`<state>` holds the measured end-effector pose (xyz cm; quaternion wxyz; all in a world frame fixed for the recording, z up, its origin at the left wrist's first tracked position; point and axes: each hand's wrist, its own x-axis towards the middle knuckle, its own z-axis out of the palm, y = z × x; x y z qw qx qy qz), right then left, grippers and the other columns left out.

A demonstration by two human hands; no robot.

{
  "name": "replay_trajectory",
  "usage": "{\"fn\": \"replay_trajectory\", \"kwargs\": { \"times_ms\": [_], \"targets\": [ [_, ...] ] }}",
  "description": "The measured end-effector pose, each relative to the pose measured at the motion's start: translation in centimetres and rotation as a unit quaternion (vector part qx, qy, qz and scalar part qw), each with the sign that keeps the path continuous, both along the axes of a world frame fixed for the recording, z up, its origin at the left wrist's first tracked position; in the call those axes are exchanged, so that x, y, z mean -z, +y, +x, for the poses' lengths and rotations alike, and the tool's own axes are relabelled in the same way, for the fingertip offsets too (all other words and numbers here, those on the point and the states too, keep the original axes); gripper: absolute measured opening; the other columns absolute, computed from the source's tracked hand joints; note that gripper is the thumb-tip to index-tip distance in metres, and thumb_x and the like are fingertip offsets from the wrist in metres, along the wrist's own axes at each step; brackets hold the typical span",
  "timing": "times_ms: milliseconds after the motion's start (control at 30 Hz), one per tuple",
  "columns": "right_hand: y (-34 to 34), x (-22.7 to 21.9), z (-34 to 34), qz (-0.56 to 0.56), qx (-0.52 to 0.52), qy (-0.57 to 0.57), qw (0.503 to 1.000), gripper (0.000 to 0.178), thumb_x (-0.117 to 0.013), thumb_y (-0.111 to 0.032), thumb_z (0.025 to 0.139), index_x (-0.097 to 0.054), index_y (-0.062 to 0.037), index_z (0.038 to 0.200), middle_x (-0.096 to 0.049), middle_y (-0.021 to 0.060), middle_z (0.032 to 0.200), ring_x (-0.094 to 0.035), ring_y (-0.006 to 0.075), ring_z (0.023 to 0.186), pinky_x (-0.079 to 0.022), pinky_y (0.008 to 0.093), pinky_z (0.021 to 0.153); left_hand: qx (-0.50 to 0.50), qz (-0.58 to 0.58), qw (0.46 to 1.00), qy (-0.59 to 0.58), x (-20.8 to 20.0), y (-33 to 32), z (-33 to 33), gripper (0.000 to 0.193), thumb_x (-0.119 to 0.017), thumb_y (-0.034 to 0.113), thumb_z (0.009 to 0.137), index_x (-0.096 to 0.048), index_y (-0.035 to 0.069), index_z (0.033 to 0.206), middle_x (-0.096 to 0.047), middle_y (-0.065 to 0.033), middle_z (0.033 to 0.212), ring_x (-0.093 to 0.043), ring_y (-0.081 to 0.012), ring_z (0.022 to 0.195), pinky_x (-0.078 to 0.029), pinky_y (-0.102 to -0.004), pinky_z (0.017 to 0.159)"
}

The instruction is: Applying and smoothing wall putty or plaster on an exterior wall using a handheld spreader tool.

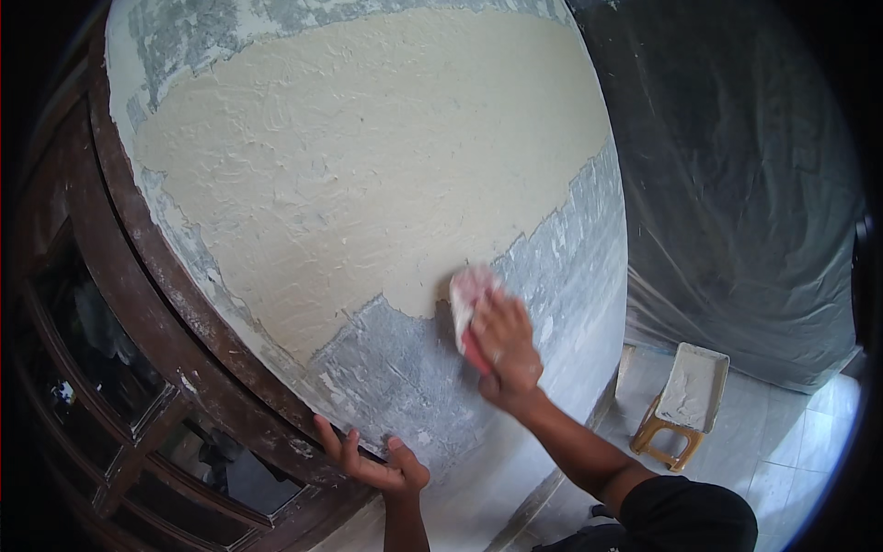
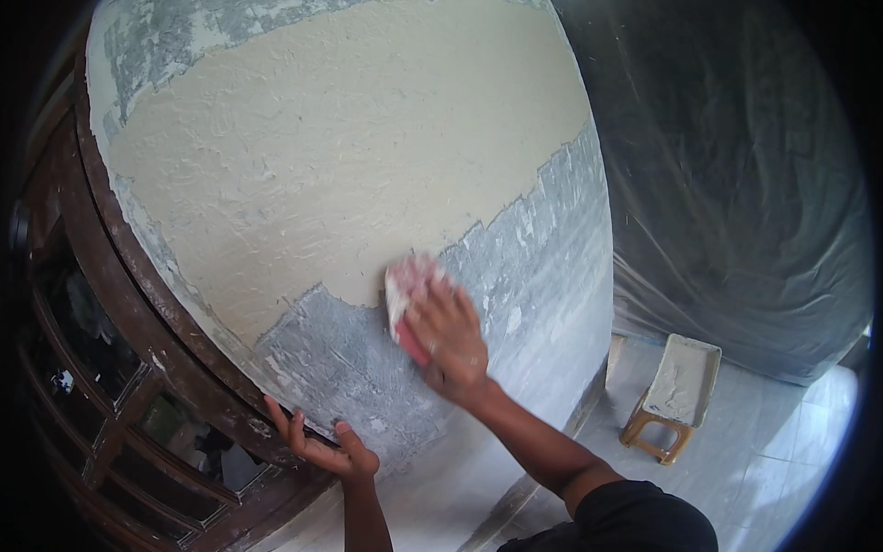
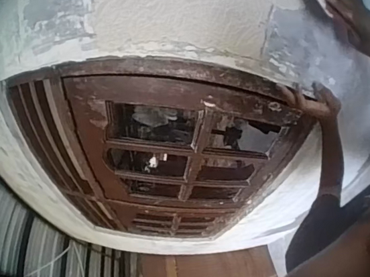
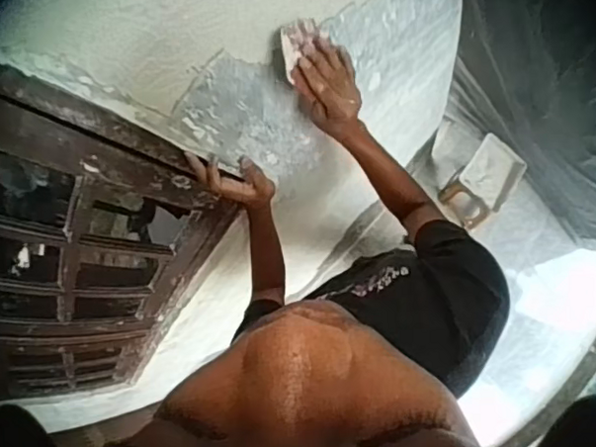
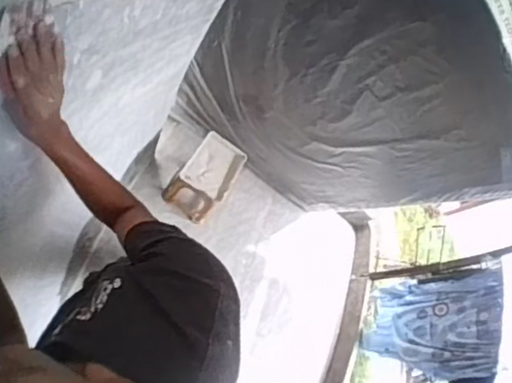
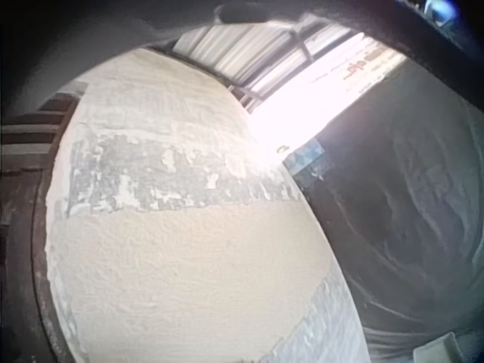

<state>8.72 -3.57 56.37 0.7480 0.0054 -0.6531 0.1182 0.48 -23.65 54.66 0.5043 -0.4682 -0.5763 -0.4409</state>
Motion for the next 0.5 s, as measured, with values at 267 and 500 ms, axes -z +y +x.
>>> {"fn": "replay_trajectory", "kwargs": {
  "times_ms": [267,500],
  "targets": [
    [-0.6,0.7,-0.7,0.021,-0.043,-0.051,0.998,0.053,-0.059,0.012,0.078,-0.061,0.0031,0.13,-0.057,0.0248,0.14,-0.049,0.0411,0.138,-0.028,0.0574,0.119,-0.007,0.009,1.0,0.008,-0.1,0.0,0.1,0.045,-0.051,0.021,0.097,-0.034,0.001,0.133,-0.021,-0.0368,0.157,-0.025,-0.0491,0.146,-0.018,-0.0617,0.117],
    [1.3,-2.9,-0.5,0.003,0.042,0.003,0.999,0.054,-0.061,0.011,0.073,-0.062,0.0053,0.127,-0.062,0.025,0.133,-0.052,0.0433,0.134,-0.029,0.0567,0.118,-0.003,0.006,1.0,0.008,-0.1,0.3,0.2,0.044,-0.051,0.023,0.098,-0.034,0.001,0.132,-0.022,-0.0362,0.157,-0.026,-0.0484,0.146,-0.02,-0.0617,0.116]
  ]
}}
